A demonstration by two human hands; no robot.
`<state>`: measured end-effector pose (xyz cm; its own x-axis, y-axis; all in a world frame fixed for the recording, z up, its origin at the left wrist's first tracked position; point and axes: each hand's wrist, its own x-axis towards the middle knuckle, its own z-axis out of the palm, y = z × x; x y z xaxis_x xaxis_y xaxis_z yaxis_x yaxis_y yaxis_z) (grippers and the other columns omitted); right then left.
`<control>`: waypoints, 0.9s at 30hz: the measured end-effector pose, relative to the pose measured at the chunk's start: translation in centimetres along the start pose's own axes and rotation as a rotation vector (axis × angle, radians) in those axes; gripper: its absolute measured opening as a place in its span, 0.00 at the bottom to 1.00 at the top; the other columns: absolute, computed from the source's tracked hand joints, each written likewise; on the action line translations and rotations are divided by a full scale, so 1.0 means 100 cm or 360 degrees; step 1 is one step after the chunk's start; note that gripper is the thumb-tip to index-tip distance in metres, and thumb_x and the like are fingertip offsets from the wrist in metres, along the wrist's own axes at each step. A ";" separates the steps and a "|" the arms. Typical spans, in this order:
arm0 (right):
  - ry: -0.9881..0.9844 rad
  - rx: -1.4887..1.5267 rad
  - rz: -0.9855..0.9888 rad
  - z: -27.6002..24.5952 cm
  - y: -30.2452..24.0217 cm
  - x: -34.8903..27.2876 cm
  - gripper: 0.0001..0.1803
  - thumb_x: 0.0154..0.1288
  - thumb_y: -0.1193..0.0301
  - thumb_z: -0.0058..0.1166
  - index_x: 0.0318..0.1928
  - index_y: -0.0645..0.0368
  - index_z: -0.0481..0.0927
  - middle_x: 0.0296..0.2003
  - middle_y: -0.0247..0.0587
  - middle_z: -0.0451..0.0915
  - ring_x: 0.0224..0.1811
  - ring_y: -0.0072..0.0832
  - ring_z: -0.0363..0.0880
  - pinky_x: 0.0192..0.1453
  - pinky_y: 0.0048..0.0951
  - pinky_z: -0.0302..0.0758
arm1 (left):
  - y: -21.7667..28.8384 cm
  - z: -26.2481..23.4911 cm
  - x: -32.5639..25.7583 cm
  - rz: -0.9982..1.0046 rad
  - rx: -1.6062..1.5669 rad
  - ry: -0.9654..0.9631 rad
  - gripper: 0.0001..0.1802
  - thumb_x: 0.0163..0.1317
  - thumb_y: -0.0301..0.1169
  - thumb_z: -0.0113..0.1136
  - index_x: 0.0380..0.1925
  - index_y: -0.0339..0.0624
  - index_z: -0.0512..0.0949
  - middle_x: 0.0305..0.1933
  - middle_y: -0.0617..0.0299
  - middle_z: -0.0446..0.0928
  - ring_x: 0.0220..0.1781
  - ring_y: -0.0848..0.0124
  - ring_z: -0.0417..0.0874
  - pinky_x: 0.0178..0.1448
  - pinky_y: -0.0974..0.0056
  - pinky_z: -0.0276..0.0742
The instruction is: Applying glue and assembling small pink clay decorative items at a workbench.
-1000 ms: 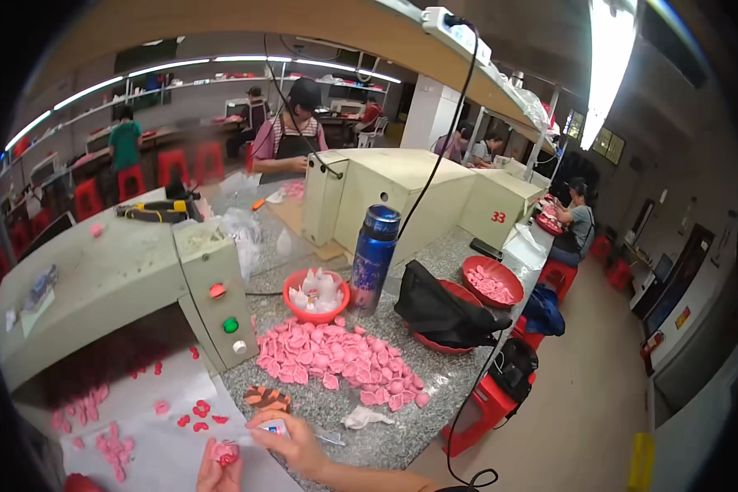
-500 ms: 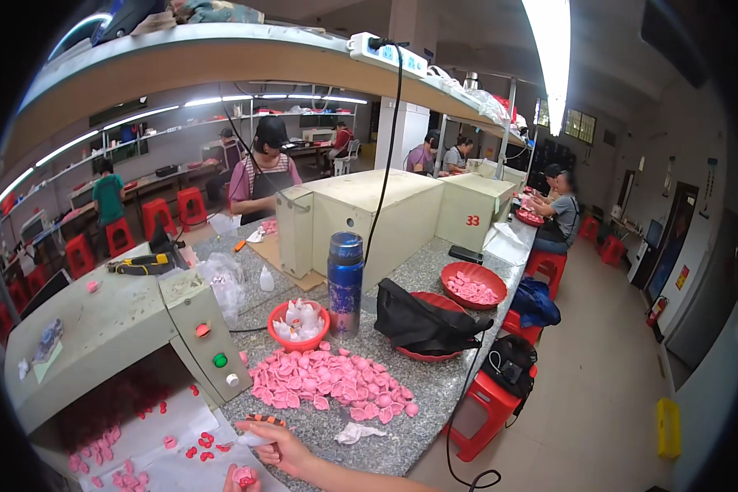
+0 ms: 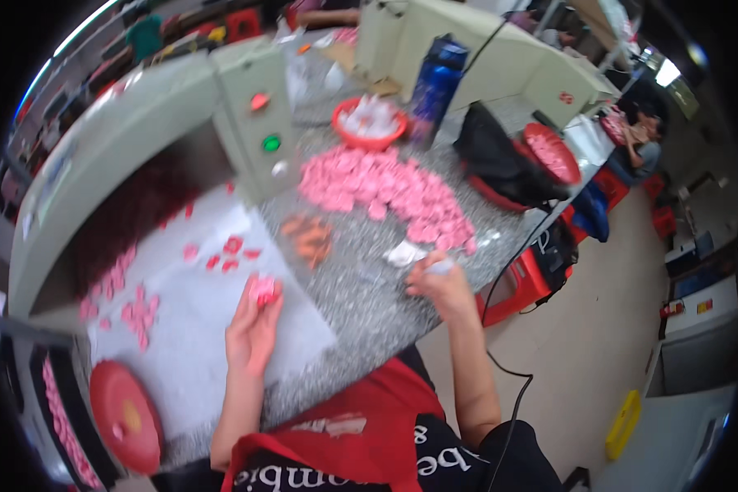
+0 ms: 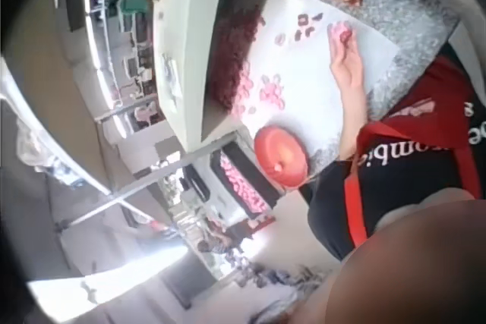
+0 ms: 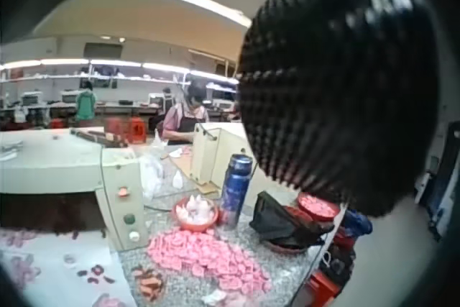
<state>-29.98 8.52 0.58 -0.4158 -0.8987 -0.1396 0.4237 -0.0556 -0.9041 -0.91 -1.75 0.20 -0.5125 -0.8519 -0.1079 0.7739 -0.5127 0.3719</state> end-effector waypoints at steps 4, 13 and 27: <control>0.0180 -0.0510 -0.0001 0.015 0.006 -0.011 0.08 0.47 0.79 0.54 0.30 0.59 0.71 0.24 0.33 0.74 0.24 0.20 0.72 0.24 0.19 0.71 | 0.015 0.011 -0.007 0.0036 -0.0066 0.0021 0.26 0.59 0.21 0.43 0.58 0.31 0.51 0.55 0.46 0.62 0.60 0.54 0.60 0.64 0.57 0.59; 0.0137 -0.2095 -0.0462 0.081 0.027 -0.002 0.09 0.47 0.68 0.54 0.31 0.55 0.78 0.35 0.46 0.76 0.36 0.41 0.76 0.39 0.37 0.72 | 0.010 -0.006 -0.021 0.0012 -0.0085 -0.0011 0.28 0.56 0.22 0.47 0.58 0.36 0.53 0.54 0.49 0.64 0.59 0.55 0.63 0.61 0.56 0.62; -0.0171 -0.2604 0.0097 0.088 -0.001 0.008 0.13 0.41 0.63 0.57 0.31 0.52 0.79 0.27 0.45 0.78 0.32 0.41 0.77 0.36 0.38 0.72 | 0.038 -0.005 -0.009 0.0237 0.0554 0.0125 0.21 0.60 0.26 0.48 0.52 0.27 0.61 0.51 0.53 0.67 0.51 0.70 0.68 0.58 0.70 0.60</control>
<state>-23.27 3.95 4.17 -0.3472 -0.9104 -0.2250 -0.8440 0.4080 -0.3483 2.63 -2.99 1.20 -0.3637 -0.9267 -0.0943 0.6580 -0.3272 0.6782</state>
